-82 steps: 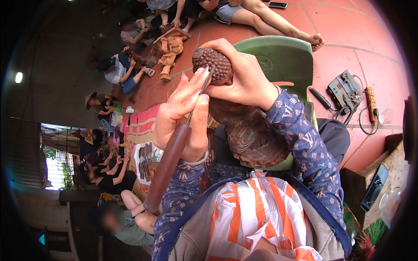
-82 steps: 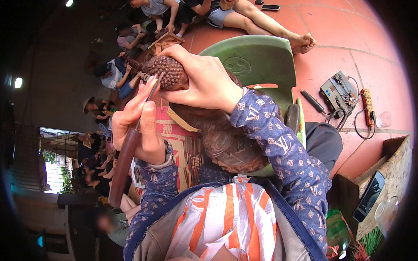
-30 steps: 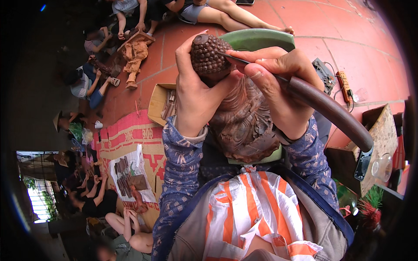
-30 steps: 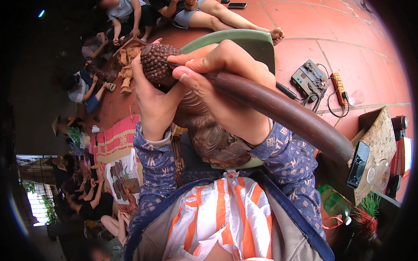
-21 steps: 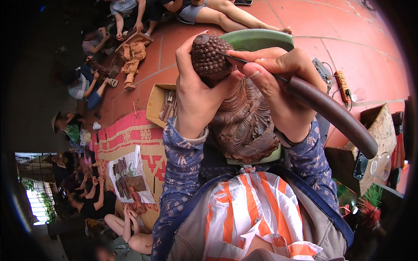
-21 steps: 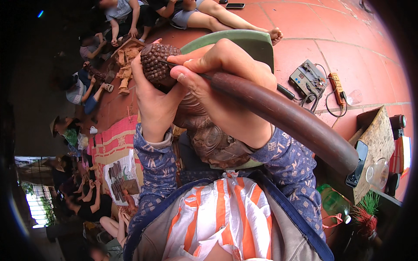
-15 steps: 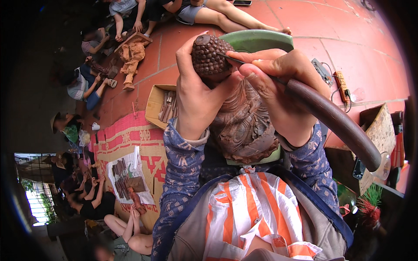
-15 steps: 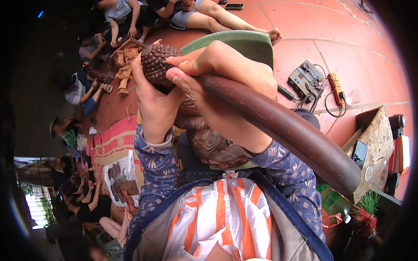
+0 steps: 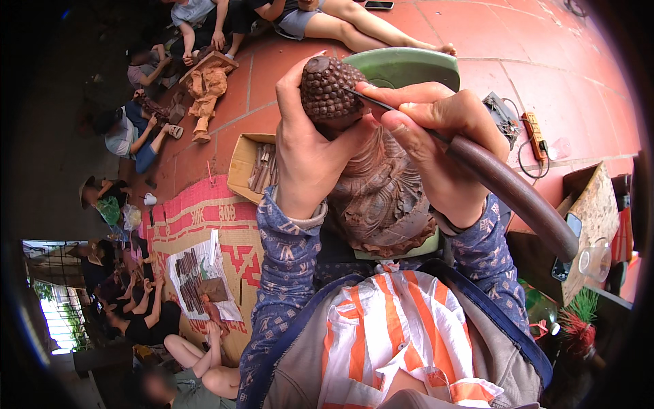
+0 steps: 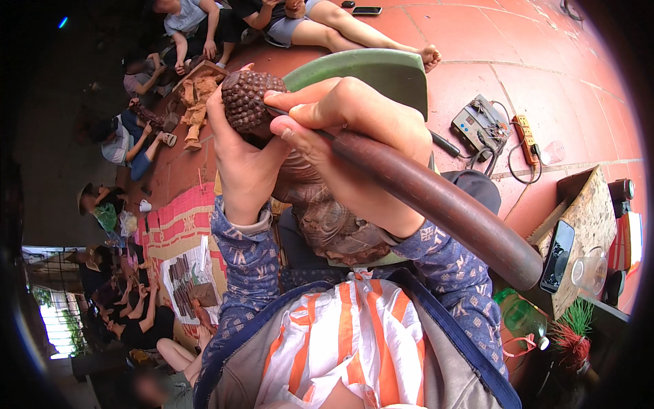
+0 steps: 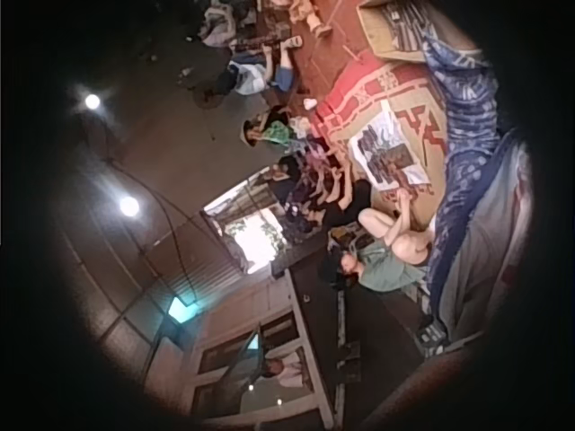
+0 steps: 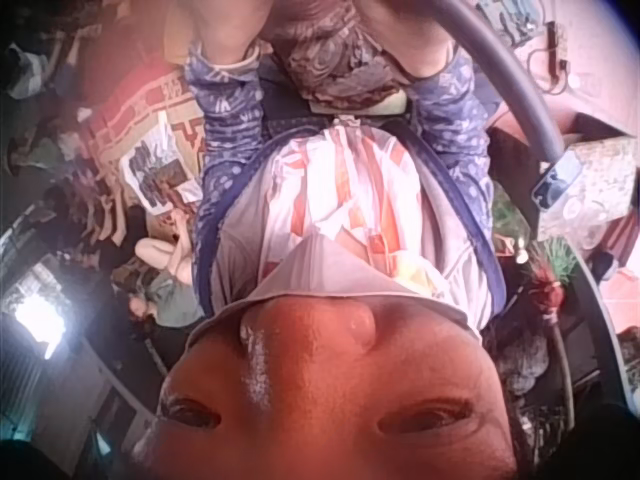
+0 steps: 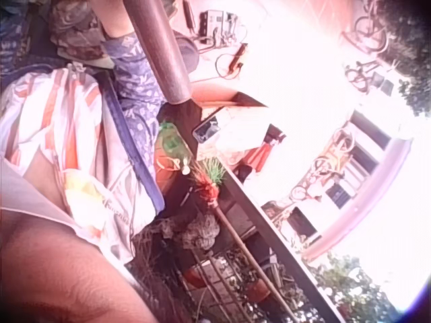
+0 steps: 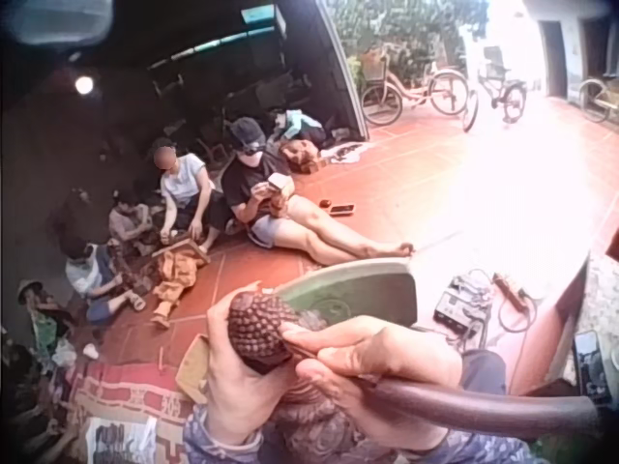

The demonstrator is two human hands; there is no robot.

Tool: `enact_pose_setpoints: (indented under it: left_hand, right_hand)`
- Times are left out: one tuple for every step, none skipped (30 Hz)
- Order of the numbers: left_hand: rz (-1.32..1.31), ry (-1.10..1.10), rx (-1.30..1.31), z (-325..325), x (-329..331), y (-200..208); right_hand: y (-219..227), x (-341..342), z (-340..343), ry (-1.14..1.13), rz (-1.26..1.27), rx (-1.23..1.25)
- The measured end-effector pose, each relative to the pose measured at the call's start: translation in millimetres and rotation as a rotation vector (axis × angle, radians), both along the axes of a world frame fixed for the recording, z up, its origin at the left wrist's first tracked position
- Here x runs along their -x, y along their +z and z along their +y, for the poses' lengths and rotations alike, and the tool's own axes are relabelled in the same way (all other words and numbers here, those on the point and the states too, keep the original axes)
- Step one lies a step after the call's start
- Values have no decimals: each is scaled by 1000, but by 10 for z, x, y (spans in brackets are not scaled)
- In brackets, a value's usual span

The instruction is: The person carves a wooden Buddha statue using a chisel and mallet. They repeatedly strike the chisel to shape the head and upper torso, rotating the piece to access different areas.

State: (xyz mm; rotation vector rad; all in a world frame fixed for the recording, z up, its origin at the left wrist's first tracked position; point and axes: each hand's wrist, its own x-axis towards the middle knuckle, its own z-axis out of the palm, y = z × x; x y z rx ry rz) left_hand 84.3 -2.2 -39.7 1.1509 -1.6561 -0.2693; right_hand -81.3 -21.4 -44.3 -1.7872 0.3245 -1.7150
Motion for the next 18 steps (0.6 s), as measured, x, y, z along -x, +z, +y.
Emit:
enact_pose_setpoints:
  left_hand:
    - [-4, 3, 4, -1, 2, -1]
    - [4, 2, -7, 1, 5, 1]
    - [12, 1, -18, 5, 10, 4]
    - [20, -1, -29, 7, 14, 5]
    - [16, 4, -28, 12, 8, 3]
    - [13, 9, -27, 16, 0, -2]
    - [9, 13, -26, 19, -5, -5]
    - [-2, 19, -20, 18, -2, -2]
    - [-12, 24, -13, 17, 3, 0]
    - [-23, 30, -6, 16, 8, 2]
    - [-17, 28, -5, 16, 13, 1]
    - [-11, 26, -4, 15, 20, 0]
    - [-5, 25, -3, 15, 22, 1]
    - [-5, 26, -4, 11, 23, 2]
    - [-5, 28, -5, 7, 24, 2]
    - [-5, 30, -5, 4, 26, 3]
    - [7, 20, -10, 2, 26, 0]
    - [20, 10, -14, 1, 23, -4]
  right_hand:
    - [-5, -16, 3, -2, -10, -1]
    - [-11, -52, -3, -22, -67, -8]
    - [-15, -101, -16, -42, -124, -15]
    - [-17, -123, -26, -62, -180, -23]
    - [-13, -120, -27, -70, -163, -5]
    - [-6, -110, -29, -78, -146, 13]
    - [-2, -105, -31, -85, -129, 31]
    - [-8, -106, -40, -93, -135, 48]
    - [-23, -113, -55, -100, -141, 65]
    - [-38, -120, -71, -107, -147, 82]
    - [-52, -125, -87, -93, -160, 74]
    - [-66, -129, -103, -78, -172, 66]
    - [-79, -135, -109, -64, -185, 58]
    - [-92, -141, -107, -14, -223, -6]
    - [-103, -151, -100, 36, -261, -69]
    - [-111, -160, -94, 86, -299, -133]
    - [-114, -162, -90, 189, -349, -217]
    - [-131, -161, -94, 271, -392, -276]
